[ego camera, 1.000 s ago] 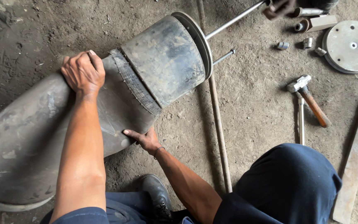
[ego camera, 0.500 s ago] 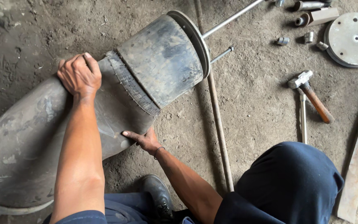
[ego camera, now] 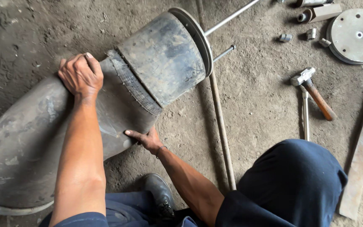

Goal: The person kneels on the floor and fits a tire onto a metal hub assembly. They use a hammer to tap the tire into place and then use a long metal rod to rotate the assembly, checking the fit.

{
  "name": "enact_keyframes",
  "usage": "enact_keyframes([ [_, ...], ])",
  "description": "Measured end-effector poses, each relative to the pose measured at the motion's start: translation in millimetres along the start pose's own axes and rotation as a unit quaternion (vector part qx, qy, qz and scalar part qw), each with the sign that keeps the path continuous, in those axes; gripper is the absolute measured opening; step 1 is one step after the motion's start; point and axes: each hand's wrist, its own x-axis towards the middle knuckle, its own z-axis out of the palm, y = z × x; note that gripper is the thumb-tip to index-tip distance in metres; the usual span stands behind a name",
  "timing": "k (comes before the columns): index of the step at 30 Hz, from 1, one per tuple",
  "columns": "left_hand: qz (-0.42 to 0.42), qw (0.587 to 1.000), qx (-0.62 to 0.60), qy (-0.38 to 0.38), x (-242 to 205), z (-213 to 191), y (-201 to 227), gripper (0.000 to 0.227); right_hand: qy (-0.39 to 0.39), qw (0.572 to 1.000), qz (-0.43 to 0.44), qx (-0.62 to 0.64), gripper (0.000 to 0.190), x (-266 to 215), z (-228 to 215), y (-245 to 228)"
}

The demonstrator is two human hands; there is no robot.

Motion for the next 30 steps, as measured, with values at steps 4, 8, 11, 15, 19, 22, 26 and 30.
enact_keyframes([
  [4, -0.008, 1.0, 0.005, -0.009, 1.5, -0.5, -3.5, 0.04, -0.013, 1.0, 0.01, -0.021, 0.062, 3.0, 1.3, -0.2],
  [8, 0.0, 1.0, -0.012, -0.016, -0.2, 1.9, -4.4, 0.037, 0.005, 1.0, 0.008, -0.024, 0.06, -0.9, 2.0, -3.7],
  [11, -0.015, 1.0, -0.003, -0.013, -1.1, 3.6, -5.7, 0.038, -0.013, 0.999, 0.016, -0.026, 0.057, -2.9, 2.8, -9.6],
  [15, -0.008, 0.998, 0.044, 0.038, -10.2, 14.0, -10.2, 0.034, -0.013, 1.0, -0.003, -0.025, 0.055, -4.3, -0.2, -9.6],
  [19, -0.015, 0.999, 0.052, 0.003, -12.3, 23.0, -20.4, 0.036, -0.019, 1.0, -0.009, -0.018, 0.051, -2.3, 0.8, -10.5],
  [22, -0.014, 0.999, 0.03, -0.002, -17.1, 28.9, -25.9, 0.037, -0.024, 0.999, -0.023, -0.004, 0.051, -0.8, -2.5, -7.6],
  [26, -0.018, 0.998, 0.054, -0.003, -18.0, 29.8, -29.2, 0.038, -0.036, 0.999, -0.004, -0.004, 0.051, -0.6, -1.6, -5.5],
  [30, -0.024, 0.997, 0.076, -0.015, -15.7, 28.9, -27.8, 0.039, -0.024, 1.0, 0.0, -0.011, 0.052, 0.8, -1.5, -5.4],
])
